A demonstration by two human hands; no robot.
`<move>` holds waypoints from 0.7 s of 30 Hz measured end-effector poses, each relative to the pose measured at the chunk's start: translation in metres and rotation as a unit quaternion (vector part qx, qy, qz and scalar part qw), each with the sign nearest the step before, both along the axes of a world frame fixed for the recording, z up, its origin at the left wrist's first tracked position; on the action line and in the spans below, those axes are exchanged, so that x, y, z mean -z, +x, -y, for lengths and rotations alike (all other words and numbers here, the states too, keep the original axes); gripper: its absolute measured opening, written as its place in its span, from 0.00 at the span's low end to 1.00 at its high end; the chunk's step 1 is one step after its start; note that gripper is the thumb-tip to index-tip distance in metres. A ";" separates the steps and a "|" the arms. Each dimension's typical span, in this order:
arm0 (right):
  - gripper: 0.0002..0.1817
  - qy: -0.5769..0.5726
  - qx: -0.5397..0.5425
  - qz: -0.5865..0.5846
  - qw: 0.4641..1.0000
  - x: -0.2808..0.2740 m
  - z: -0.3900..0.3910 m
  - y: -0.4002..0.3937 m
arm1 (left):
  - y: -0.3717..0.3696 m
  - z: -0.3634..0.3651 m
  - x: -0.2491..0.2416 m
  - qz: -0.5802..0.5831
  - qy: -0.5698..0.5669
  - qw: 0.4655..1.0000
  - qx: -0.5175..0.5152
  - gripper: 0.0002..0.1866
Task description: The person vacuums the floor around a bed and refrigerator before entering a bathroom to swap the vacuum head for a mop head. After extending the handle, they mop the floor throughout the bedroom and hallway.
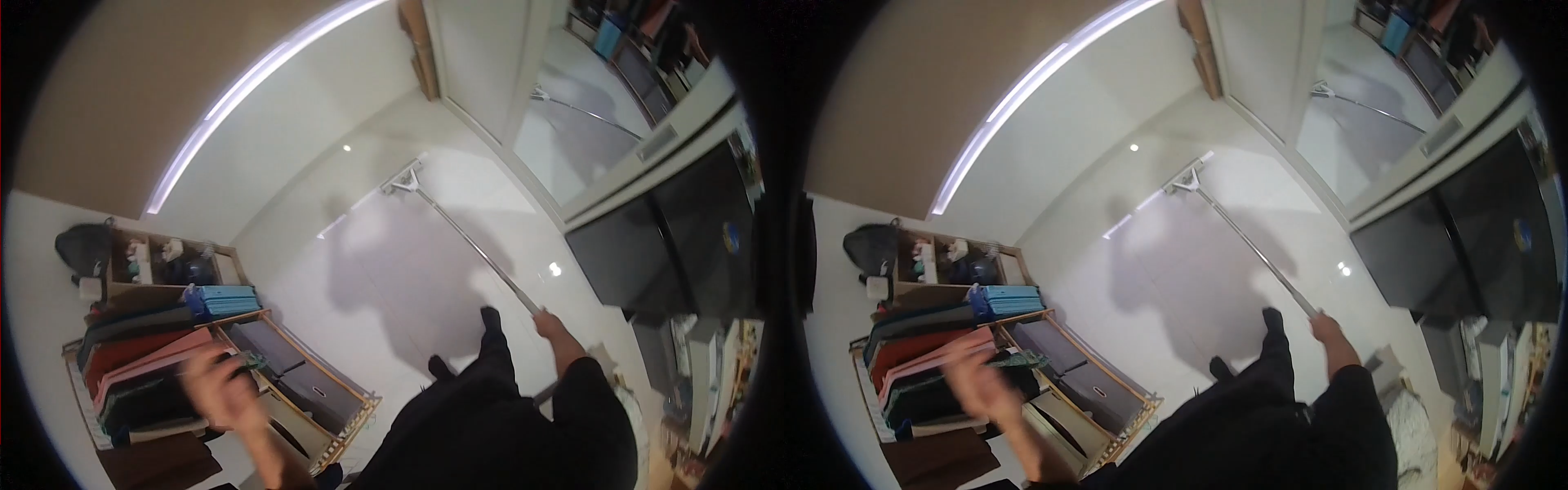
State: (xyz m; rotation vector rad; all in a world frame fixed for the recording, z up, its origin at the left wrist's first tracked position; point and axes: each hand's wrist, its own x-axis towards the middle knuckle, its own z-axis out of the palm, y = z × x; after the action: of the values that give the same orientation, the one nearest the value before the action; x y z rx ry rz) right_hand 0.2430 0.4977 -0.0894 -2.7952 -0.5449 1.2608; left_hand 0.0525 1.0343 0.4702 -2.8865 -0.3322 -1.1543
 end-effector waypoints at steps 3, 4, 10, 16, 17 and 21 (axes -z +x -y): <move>0.18 0.001 0.210 -0.108 0.972 -0.114 0.165 -0.141 | -0.001 -0.005 -0.032 0.129 0.029 0.987 0.096 0.16; 0.18 -0.083 -0.027 -0.074 0.993 -0.165 0.192 -0.173 | -0.002 -0.001 -0.027 0.122 0.011 0.987 0.104 0.16; 0.14 -0.184 0.190 -0.020 0.964 -0.226 0.259 -0.271 | -0.006 0.021 -0.032 0.131 -0.015 0.986 0.103 0.15; 0.20 -0.064 0.039 -0.076 0.994 -0.080 0.153 -0.047 | 0.007 0.061 -0.059 0.176 0.004 0.980 0.092 0.15; 0.21 -0.027 0.060 -0.013 0.998 -0.042 0.113 -0.006 | 0.006 0.070 -0.064 0.185 0.013 0.979 0.083 0.15; 0.22 0.148 0.070 -0.079 0.983 -0.064 -0.141 0.186 | 0.016 0.105 -0.086 0.212 0.057 0.973 0.070 0.15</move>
State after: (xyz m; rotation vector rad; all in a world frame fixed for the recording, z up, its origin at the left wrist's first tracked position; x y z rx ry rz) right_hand 0.4289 0.6392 -0.0253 -2.4211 -0.4723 1.2438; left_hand 0.0687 0.9291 0.5559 -2.5799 -0.0602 -1.7503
